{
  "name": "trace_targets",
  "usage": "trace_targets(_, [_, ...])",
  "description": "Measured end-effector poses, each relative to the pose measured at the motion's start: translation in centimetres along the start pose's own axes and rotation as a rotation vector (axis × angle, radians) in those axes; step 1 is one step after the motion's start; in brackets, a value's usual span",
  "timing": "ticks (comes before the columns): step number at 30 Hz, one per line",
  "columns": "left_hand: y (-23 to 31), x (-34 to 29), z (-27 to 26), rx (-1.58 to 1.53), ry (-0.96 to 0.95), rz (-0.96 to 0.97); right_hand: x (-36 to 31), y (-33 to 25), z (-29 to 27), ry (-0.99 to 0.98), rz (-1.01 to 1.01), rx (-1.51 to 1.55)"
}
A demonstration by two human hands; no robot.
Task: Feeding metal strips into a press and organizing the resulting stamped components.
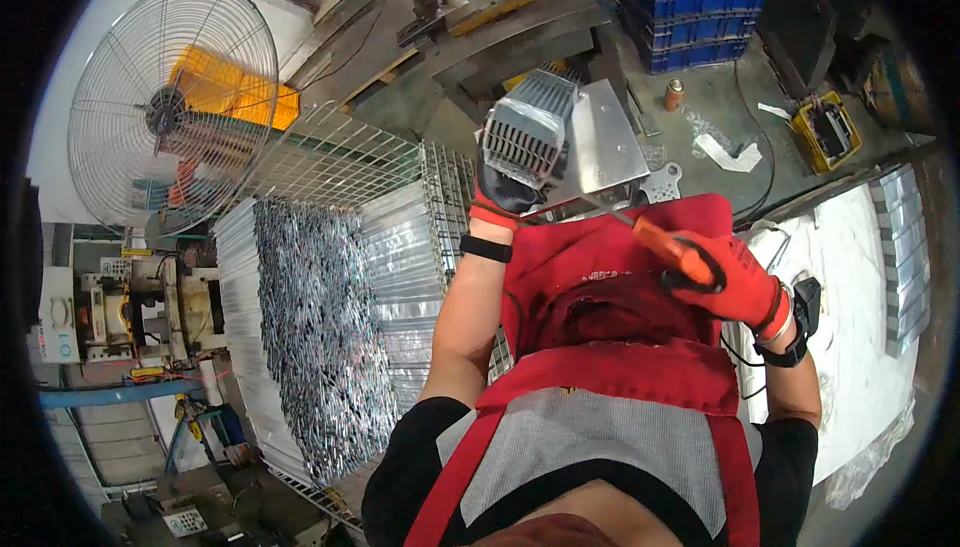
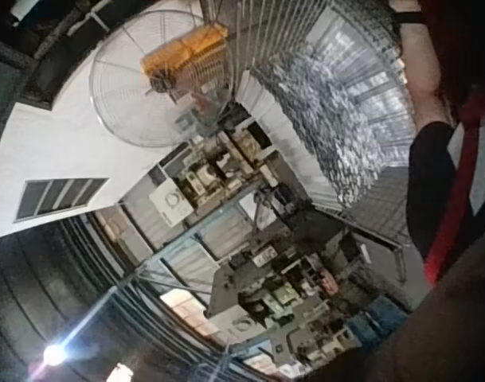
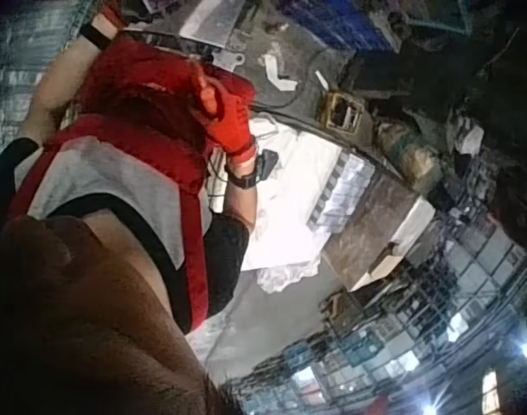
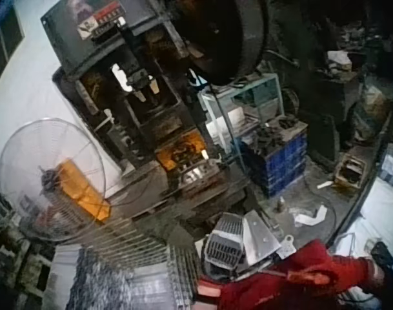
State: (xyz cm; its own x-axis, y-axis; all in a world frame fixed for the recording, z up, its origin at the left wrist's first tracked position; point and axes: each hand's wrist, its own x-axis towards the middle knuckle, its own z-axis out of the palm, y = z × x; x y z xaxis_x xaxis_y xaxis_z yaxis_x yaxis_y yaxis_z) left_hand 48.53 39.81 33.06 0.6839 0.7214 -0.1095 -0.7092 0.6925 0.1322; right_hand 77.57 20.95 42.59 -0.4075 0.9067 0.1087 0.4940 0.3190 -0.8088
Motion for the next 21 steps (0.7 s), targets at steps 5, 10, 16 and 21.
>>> trace_targets(5, [-2.3,-1.0,0.0,0.07,0.15,-0.097,-0.7,2.4,0.6,0.107,0.218,0.09])
trace_targets(10, [-4.5,-0.9,-8.5,0.709,0.327,0.082,1.2,0.9,-1.0,0.101,0.667,0.277])
trace_targets(16, [-9.6,-2.3,-6.2,2.388,0.847,0.097,3.5,9.7,1.3,0.076,0.43,-0.256])
trace_targets(21, [-8.5,-3.3,-6.7,2.374,0.869,0.099,9.5,9.9,3.2,-0.109,0.332,-0.346])
